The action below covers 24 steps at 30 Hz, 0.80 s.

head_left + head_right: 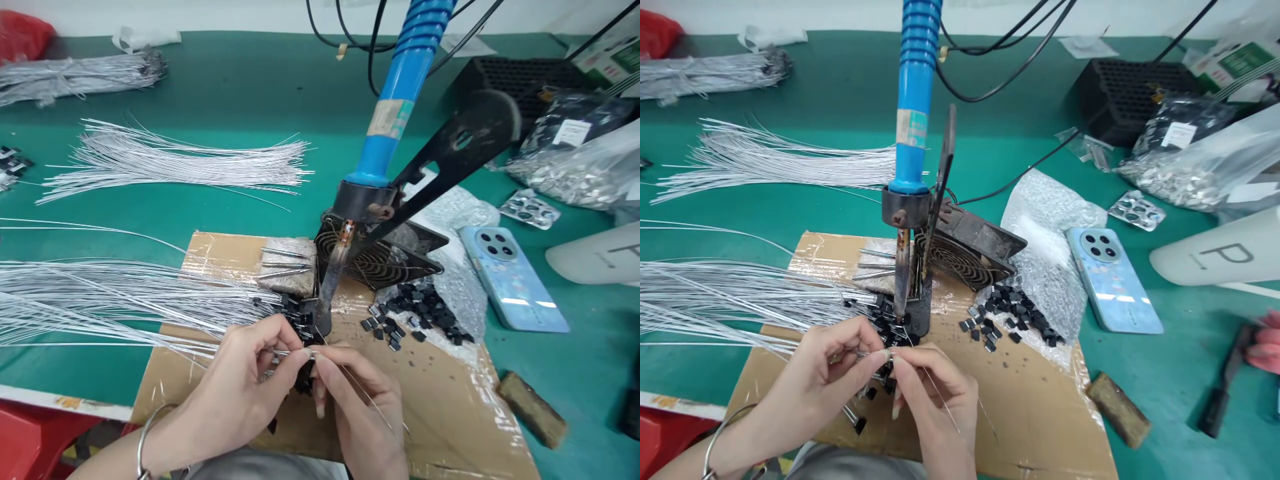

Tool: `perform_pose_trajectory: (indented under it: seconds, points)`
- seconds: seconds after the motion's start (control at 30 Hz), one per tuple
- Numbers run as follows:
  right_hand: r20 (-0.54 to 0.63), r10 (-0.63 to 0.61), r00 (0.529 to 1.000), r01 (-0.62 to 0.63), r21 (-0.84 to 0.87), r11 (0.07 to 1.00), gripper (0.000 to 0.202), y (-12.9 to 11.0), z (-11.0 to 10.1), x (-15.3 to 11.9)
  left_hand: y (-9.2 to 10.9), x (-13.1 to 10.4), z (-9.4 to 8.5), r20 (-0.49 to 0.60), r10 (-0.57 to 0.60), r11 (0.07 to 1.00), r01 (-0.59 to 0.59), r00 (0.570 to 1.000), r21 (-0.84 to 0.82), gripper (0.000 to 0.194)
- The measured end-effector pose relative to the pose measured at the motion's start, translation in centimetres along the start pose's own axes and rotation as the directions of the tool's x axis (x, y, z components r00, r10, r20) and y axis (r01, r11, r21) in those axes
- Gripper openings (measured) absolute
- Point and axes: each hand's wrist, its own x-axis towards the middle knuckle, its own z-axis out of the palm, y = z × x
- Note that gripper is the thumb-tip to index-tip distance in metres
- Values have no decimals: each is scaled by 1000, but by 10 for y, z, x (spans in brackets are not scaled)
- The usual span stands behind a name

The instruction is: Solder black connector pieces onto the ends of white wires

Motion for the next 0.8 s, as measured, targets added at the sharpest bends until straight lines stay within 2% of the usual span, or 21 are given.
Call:
perform_pose_trajectory:
  seconds: [0.37, 0.6, 0.8]
  points:
    - [-4, 89, 996, -88, 84, 993, 8, -1, 1, 1, -2, -2, -2, 10, 45, 998, -45, 999, 42, 28]
    - [31, 157, 987, -159, 113, 981, 13, -10, 0, 5, 0, -1, -3, 36, 17, 1000, -18, 999, 25, 29]
    - [9, 234, 972, -234, 120, 965, 18, -18, 1, 4, 2, 1, -4, 44, -14, 999, 13, 999, 35, 26]
